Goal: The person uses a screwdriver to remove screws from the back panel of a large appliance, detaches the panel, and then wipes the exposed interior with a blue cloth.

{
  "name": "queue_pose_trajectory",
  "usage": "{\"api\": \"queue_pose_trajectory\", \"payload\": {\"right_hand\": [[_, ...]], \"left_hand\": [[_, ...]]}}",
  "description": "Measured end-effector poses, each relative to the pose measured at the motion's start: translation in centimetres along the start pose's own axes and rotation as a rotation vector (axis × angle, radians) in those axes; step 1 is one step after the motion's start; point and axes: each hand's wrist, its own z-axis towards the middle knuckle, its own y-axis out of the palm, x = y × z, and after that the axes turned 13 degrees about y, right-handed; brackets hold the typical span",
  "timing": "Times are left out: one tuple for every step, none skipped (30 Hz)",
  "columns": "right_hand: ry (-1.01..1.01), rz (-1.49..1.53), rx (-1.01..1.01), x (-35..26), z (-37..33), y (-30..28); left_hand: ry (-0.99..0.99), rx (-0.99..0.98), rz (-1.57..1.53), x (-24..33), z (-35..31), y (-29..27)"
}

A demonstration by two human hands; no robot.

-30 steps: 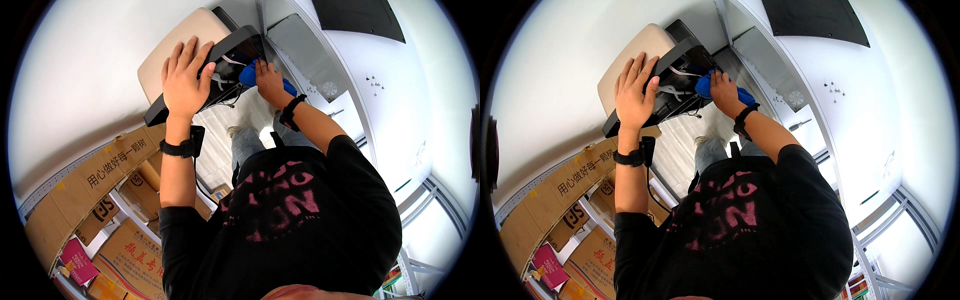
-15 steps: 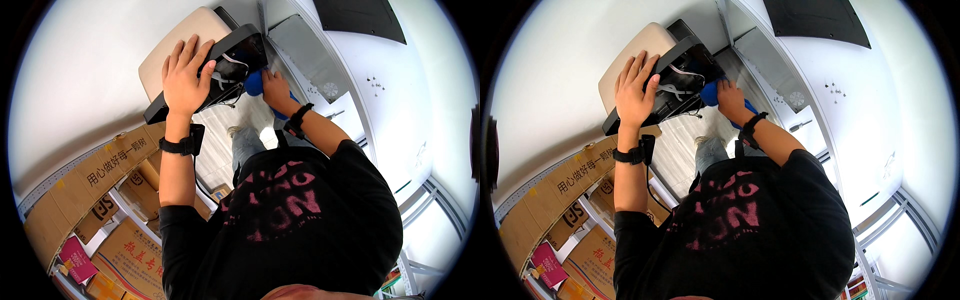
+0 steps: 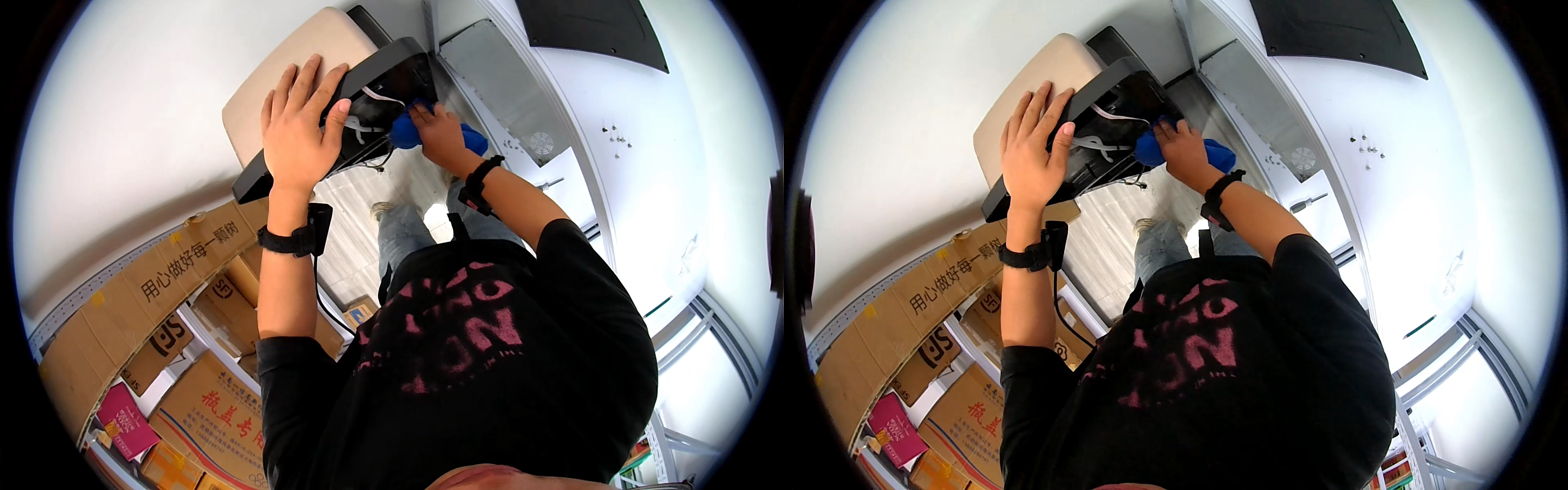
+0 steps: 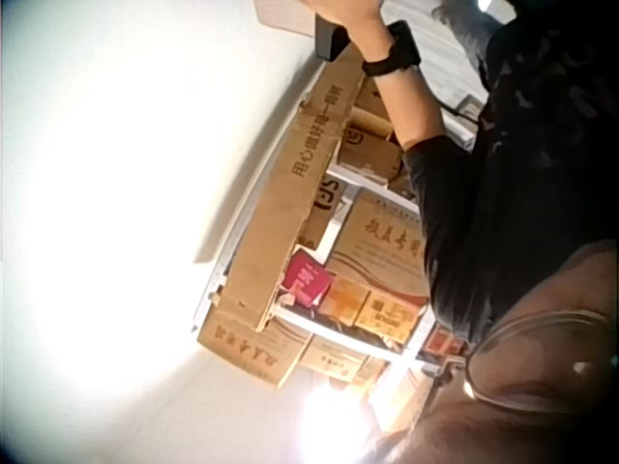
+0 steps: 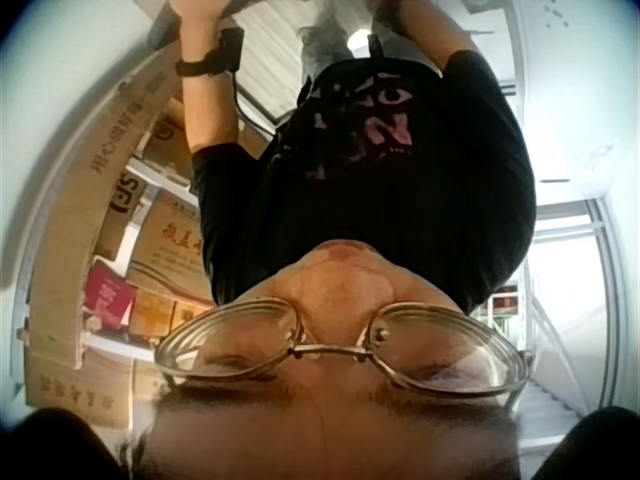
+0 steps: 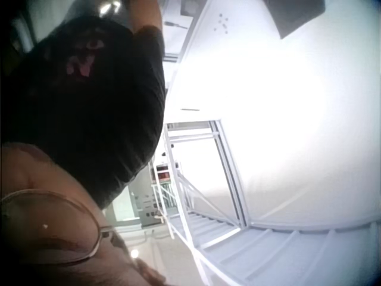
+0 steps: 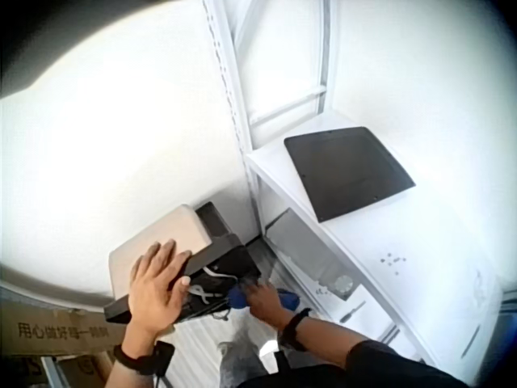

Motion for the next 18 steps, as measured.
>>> {"api": "queue_pose_trajectory", "payload": {"right_hand": [[-0.008, -0.018, -0.020, -0.2, 0.0, -0.1], [-0.016, -0.038, -0.017, -0.1, -0.2, -0.2], [-0.026, -0.056, -0.011, -0.1, -0.2, -0.2], [-0.035, -0.074, -0.006, 0.0, -0.2, -0.3], [-0.046, -0.099, -0.002, 0.2, -0.2, -0.3], [-0.057, -0.124, 0.001, 0.6, -0.3, -0.4], [-0.067, -0.148, 0.004, 1.0, -0.3, -0.5], [-0.062, -0.165, -0.003, 1.2, -0.5, -0.6], [-0.059, -0.181, -0.010, 1.3, -0.7, -1.0], [-0.056, -0.197, -0.017, 1.4, -0.8, -1.2], [-0.056, -0.203, -0.024, 1.5, -0.7, -1.2], [-0.052, -0.210, -0.031, 1.7, -0.7, -1.1], [-0.048, -0.217, -0.038, 1.9, -0.7, -1.1], [-0.042, -0.207, -0.043, 2.1, -0.8, -1.2], [-0.038, -0.196, -0.049, 2.2, -0.8, -1.2], [-0.034, -0.185, -0.056, 2.2, -0.7, -1.3], [-0.025, -0.177, -0.070, 2.3, -0.7, -1.3], [-0.017, -0.167, -0.086, 2.1, -0.7, -1.4]], "left_hand": [[0.002, -0.015, 0.011, 0.1, 0.0, -0.2], [0.004, -0.029, 0.022, 0.1, 0.0, -0.3], [0.004, -0.014, 0.016, 0.0, 0.0, -0.2], [0.003, 0.001, 0.010, -0.1, -0.1, 0.0], [0.003, 0.015, 0.004, -0.2, -0.1, 0.1], [0.002, 0.012, 0.006, -0.1, -0.1, 0.0], [0.001, 0.008, 0.007, 0.0, 0.0, 0.0], [0.000, 0.005, 0.009, 0.0, 0.1, 0.0], [-0.002, 0.008, 0.007, 0.0, 0.0, -0.1], [-0.003, 0.011, 0.006, 0.0, 0.0, 0.0], [-0.005, 0.014, 0.005, 0.0, 0.0, -0.1], [-0.002, 0.017, 0.002, -0.1, 0.0, 0.0], [0.001, 0.019, 0.000, -0.1, 0.0, 0.0], [0.004, 0.022, -0.003, -0.1, 0.0, 0.0], [0.002, 0.023, -0.006, -0.1, 0.0, 0.0], [0.001, 0.023, -0.008, -0.1, 0.0, 0.0], [0.000, 0.024, -0.011, 0.0, 0.1, 0.0], [0.000, 0.025, -0.012, 0.0, 0.0, 0.0]]}}
